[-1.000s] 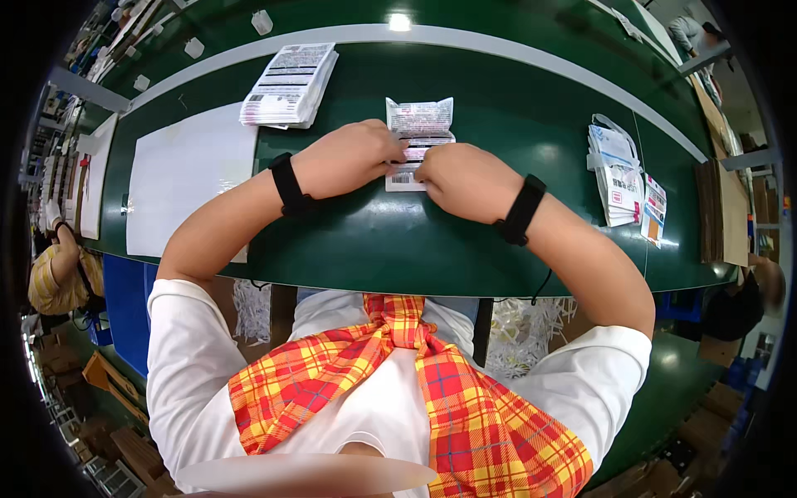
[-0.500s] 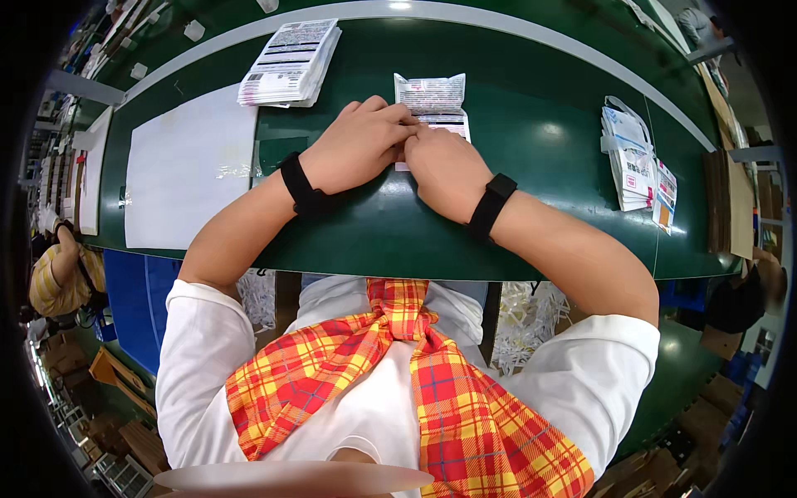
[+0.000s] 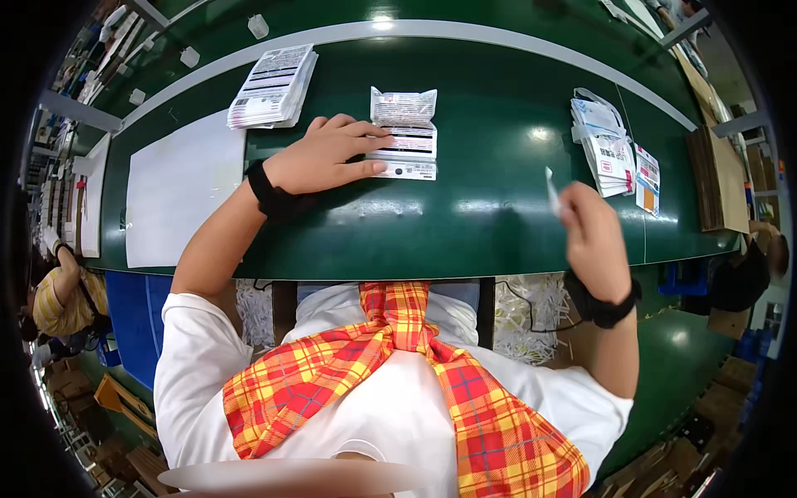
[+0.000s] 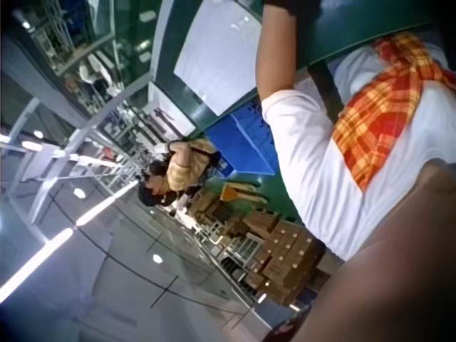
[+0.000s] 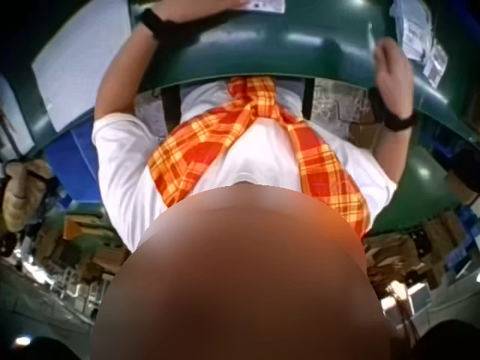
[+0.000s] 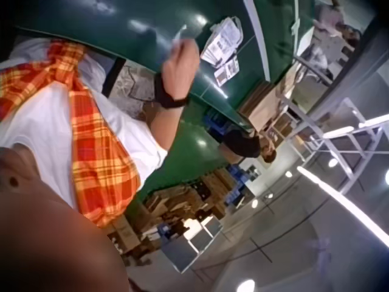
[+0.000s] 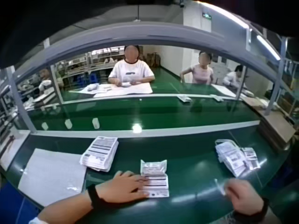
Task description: Inspect and package small labels or components into plastic bags.
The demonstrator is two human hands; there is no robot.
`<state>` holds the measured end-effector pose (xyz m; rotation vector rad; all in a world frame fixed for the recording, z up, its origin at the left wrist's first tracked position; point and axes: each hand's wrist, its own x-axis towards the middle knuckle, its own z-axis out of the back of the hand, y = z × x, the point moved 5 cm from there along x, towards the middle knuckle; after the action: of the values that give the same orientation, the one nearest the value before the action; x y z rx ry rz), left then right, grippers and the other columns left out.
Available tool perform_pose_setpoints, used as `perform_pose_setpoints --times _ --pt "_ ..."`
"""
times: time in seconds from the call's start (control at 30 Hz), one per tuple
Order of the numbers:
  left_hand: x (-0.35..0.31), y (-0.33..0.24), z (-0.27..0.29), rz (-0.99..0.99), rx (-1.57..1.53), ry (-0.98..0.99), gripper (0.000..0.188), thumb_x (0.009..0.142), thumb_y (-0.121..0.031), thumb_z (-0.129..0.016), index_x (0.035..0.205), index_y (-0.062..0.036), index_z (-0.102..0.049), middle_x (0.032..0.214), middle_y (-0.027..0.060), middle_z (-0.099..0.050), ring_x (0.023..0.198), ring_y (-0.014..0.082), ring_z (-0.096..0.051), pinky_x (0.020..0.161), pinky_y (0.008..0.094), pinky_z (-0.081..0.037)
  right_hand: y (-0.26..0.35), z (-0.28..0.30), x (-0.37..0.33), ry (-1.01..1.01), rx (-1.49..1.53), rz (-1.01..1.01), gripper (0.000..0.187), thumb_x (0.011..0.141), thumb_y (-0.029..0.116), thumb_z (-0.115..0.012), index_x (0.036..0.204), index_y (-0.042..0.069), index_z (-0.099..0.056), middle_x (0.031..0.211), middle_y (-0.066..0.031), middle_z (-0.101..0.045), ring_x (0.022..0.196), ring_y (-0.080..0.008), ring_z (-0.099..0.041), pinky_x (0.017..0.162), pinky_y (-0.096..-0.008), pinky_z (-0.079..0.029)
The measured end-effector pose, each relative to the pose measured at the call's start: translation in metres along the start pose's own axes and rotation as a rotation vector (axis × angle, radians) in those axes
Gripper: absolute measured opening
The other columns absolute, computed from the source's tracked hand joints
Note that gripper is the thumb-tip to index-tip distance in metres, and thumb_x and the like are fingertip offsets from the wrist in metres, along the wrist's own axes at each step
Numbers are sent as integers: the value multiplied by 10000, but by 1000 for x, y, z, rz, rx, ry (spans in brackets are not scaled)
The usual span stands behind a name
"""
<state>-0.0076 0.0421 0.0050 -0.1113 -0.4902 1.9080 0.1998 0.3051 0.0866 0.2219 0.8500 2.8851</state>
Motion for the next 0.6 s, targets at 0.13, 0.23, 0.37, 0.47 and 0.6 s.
perform_pose_setpoints --times 0.13,0.23,0.37,0.47,0.6 --pt "9 -13 9 -68 69 -16 445 839 -260 -700 1258 -116 -661 1195 47 -643 1089 276 -537 977 433 -343 -152 31 -140 -302 319 -484 92 995 58 -499 906 48 -478 767 4 -462 703 -92 -449 645 -245 -387" --pt "25 -12 -1 -34 48 23 384 811 -206 -702 1173 -85 -658 1113 64 -673 1049 286 -557 966 426 -346 -294 -27 -268 -305 228 -906 100 999 129 -544 1049 42 -537 795 -38 -535 721 -134 -511 670 -277 -440" --pt "23 -13 1 -4 30 10 285 803 -140 -678 1078 -79 -637 1013 68 -678 1010 287 -573 944 415 -356 -265 -42 -266 -345 -566 -911 292 982 213 -606 1179 -1 -585 964 -131 -639 853 -243 -608 801 -341 -484" --pt "23 -17 3 24 46 -34 264 799 -120 -677 1055 -85 -625 965 76 -670 1002 285 -577 932 419 -360 -129 21 -158 -294 -296 -791 370 974 216 -608 1269 -6 -575 1140 -190 -648 1012 -305 -626 896 -371 -483" --pt "21 -12 1 64 85 -29 251 796 -127 -681 1040 -96 -635 957 76 -661 1002 275 -576 914 414 -365 13 21 -27 -215 -48 -77 352 958 211 -626 1226 -16 -592 1092 -164 -650 1019 -282 -631 892 -349 -488"
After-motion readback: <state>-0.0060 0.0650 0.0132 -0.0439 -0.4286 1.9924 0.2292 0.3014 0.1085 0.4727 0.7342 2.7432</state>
